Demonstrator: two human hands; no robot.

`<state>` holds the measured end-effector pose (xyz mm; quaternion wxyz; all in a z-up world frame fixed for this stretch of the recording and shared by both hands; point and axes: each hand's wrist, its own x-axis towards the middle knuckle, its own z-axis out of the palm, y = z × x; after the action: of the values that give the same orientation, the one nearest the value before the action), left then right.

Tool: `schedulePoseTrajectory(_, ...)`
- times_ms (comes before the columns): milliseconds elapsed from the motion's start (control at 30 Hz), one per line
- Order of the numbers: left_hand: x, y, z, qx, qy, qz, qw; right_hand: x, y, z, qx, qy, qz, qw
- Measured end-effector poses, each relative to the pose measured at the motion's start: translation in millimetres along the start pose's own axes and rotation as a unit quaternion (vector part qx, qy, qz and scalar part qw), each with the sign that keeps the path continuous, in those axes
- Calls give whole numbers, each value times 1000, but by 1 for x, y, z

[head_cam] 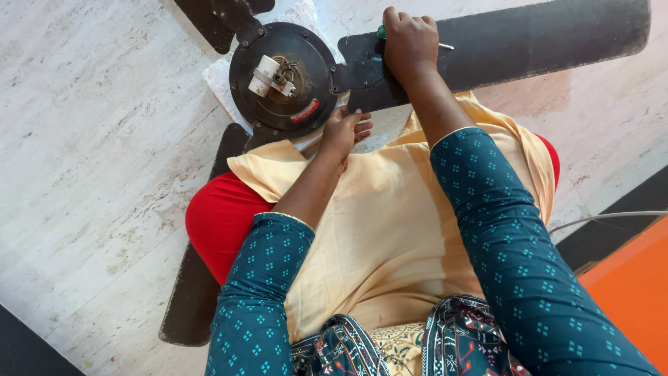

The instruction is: The person sits on the floor and uses a screwdriver to remove and reattach screws on the central hub of a ceiling fan. They adjust the fan blades and continue tightening the screws throughout the clip.

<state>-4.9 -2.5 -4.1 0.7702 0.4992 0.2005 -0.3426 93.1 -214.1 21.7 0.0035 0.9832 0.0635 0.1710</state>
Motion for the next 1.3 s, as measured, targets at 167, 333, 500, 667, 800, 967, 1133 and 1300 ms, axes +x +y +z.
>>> schedulePoseTrajectory(167,-2,0,0,26,9,1,1000,-3,-4,-2,-15,-13,19,1000)
schedulePoseTrajectory(333,-5,-1,0,67,14,4,998,-10,-8,-1,-21,-48,46,998)
schedulePoseTrajectory(500,-11,1,4,88,3,16,996,-9,-9,-3,-22,-34,44,998)
schedulePoseTrajectory(667,-17,5,9,133,25,14,991,-7,-8,-5,-5,-31,39,999)
schedulePoseTrajectory(800,-18,6,9,131,22,18,991,-7,-8,-2,-11,-10,33,999)
schedulePoseTrajectory(967,-16,3,9,141,28,23,989,-11,-7,3,-15,-13,40,999)
schedulePoseTrajectory(1133,-18,2,12,145,45,22,988,-4,-13,-13,-18,-11,40,999)
schedulePoseTrajectory(1300,-16,3,10,142,45,8,989,8,-30,-65,149,-26,-38,988)
